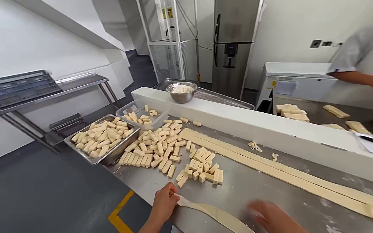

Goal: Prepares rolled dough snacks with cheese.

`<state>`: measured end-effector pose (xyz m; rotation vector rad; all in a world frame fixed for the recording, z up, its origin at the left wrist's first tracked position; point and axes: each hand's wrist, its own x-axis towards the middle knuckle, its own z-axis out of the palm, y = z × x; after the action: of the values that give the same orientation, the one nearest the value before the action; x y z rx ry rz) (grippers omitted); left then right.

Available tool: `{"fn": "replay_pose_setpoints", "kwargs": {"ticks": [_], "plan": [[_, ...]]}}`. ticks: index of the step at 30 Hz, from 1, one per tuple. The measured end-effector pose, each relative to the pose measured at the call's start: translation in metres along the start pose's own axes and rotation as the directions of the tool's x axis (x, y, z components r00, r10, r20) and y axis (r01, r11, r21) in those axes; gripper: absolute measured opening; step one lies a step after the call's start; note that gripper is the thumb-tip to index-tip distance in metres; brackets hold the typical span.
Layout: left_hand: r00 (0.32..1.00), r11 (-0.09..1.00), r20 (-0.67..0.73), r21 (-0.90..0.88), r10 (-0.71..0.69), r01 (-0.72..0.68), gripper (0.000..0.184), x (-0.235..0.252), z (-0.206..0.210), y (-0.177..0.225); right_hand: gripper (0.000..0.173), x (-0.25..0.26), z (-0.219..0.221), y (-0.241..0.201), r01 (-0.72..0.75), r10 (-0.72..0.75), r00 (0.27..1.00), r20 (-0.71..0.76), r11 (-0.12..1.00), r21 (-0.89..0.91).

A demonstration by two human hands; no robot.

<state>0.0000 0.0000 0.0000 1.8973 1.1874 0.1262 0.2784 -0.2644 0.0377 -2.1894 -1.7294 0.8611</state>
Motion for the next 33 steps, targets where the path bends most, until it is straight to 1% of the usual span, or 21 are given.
{"fn": "replay_pose_setpoints", "kwargs": {"ticks": [2,4,6,8,9,11,12,13,15,16,17,18,20,22,24,26,27,29,30,31,33], "plan": [[0.994,0.998,-0.1,0.045,-0.041,0.046,0.034,0.001,0.007,-0.016,0.039,0.078,0.013,-0.012,0.124,-0.144,0.959,-0.244,0.988,-0.094],[0.992,0.977,-0.125,-0.211,-0.01,-0.017,0.029,-0.014,0.002,-0.016,0.045,0.133,0.012,-0.011,0.303,-0.346,0.907,-0.24,0.932,-0.198],[0.989,0.752,-0.065,-0.643,0.135,-0.145,0.019,-0.042,-0.013,-0.001,0.032,0.161,0.003,-0.006,0.404,-0.445,0.885,-0.138,0.881,-0.247],[0.954,0.521,-0.045,-0.83,0.295,-0.2,0.022,-0.057,-0.029,0.002,0.021,0.168,-0.011,-0.004,0.408,-0.439,0.893,-0.102,0.884,-0.228],[0.956,0.531,-0.08,-0.817,0.284,-0.226,0.023,-0.056,-0.034,-0.003,0.026,0.167,-0.019,-0.005,0.355,-0.371,0.925,-0.083,0.921,-0.16],[0.979,0.673,-0.161,-0.712,0.122,-0.201,0.022,-0.044,-0.032,-0.016,0.036,0.162,-0.027,-0.007,0.189,-0.183,0.981,-0.07,0.979,0.075],[0.984,0.681,-0.169,-0.715,0.05,-0.157,0.019,-0.042,-0.028,-0.016,0.036,0.158,-0.029,-0.01,0.101,-0.093,0.995,-0.047,0.969,0.225],[0.989,0.63,-0.146,-0.766,0.025,-0.129,0.015,-0.044,-0.027,-0.008,0.034,0.152,-0.029,-0.014,0.05,-0.047,0.999,-0.016,0.929,0.367],[0.99,0.518,-0.135,-0.845,0.032,-0.132,0.012,-0.053,-0.031,0.014,0.028,0.139,-0.022,-0.028,0.014,-0.055,0.997,0.054,0.817,0.577],[0.985,0.54,-0.172,-0.828,0.012,-0.152,0.011,-0.051,-0.032,0.019,0.026,0.134,-0.015,-0.034,0.013,-0.074,0.995,0.072,0.778,0.629],[0.973,0.623,-0.23,-0.766,-0.034,-0.16,0.011,-0.042,-0.033,0.017,0.025,0.131,-0.007,-0.04,0.027,-0.094,0.993,0.071,0.764,0.645],[0.954,0.724,-0.287,-0.677,-0.09,-0.135,0.015,-0.029,-0.031,0.008,0.025,0.13,0.001,-0.046,0.053,-0.113,0.992,0.06,0.791,0.609],[0.934,0.832,-0.339,-0.545,-0.108,-0.102,0.02,-0.018,-0.022,-0.01,0.032,0.13,0.012,-0.058,0.145,-0.162,0.987,0.025,0.934,0.326],[0.919,0.816,-0.386,-0.501,0.088,-0.288,0.015,-0.032,-0.017,-0.001,0.033,0.136,0.021,-0.068,0.17,-0.17,0.985,-0.024,0.985,-0.016],[0.87,0.729,-0.401,-0.498,0.286,-0.469,0.011,-0.052,-0.012,0.014,0.031,0.134,0.037,-0.065,0.21,-0.211,0.959,-0.19,0.977,-0.024],[0.827,0.706,-0.398,-0.444,0.397,-0.552,0.011,-0.061,-0.011,0.031,0.034,0.128,0.042,-0.07,0.381,-0.287,0.895,-0.341,0.89,0.25],[0.81,0.719,-0.395,-0.39,0.434,-0.575,0.011,-0.063,-0.009,0.041,0.037,0.123,0.035,-0.081,0.411,-0.301,0.908,-0.293,0.776,0.477],[0.78,0.735,-0.403,-0.302,0.478,-0.607,0.013,-0.063,-0.006,0.057,0.036,0.107,0.017,-0.106,0.293,-0.365,0.923,-0.121,0.461,0.838],[0.777,0.74,-0.424,-0.295,0.465,-0.605,0.013,-0.062,-0.006,0.064,0.033,0.099,0.007,-0.114,0.199,-0.395,0.918,-0.035,0.381,0.903],[0.773,0.735,-0.463,-0.315,0.434,-0.601,0.012,-0.061,-0.008,0.071,0.029,0.089,-0.003,-0.117,0.13,-0.4,0.916,0.03,0.368,0.921],[0.758,0.709,-0.56,-0.381,0.335,-0.594,0.009,-0.063,-0.018,0.079,0.019,0.066,-0.02,-0.111,0.043,-0.359,0.924,0.135,0.447,0.894]]}}
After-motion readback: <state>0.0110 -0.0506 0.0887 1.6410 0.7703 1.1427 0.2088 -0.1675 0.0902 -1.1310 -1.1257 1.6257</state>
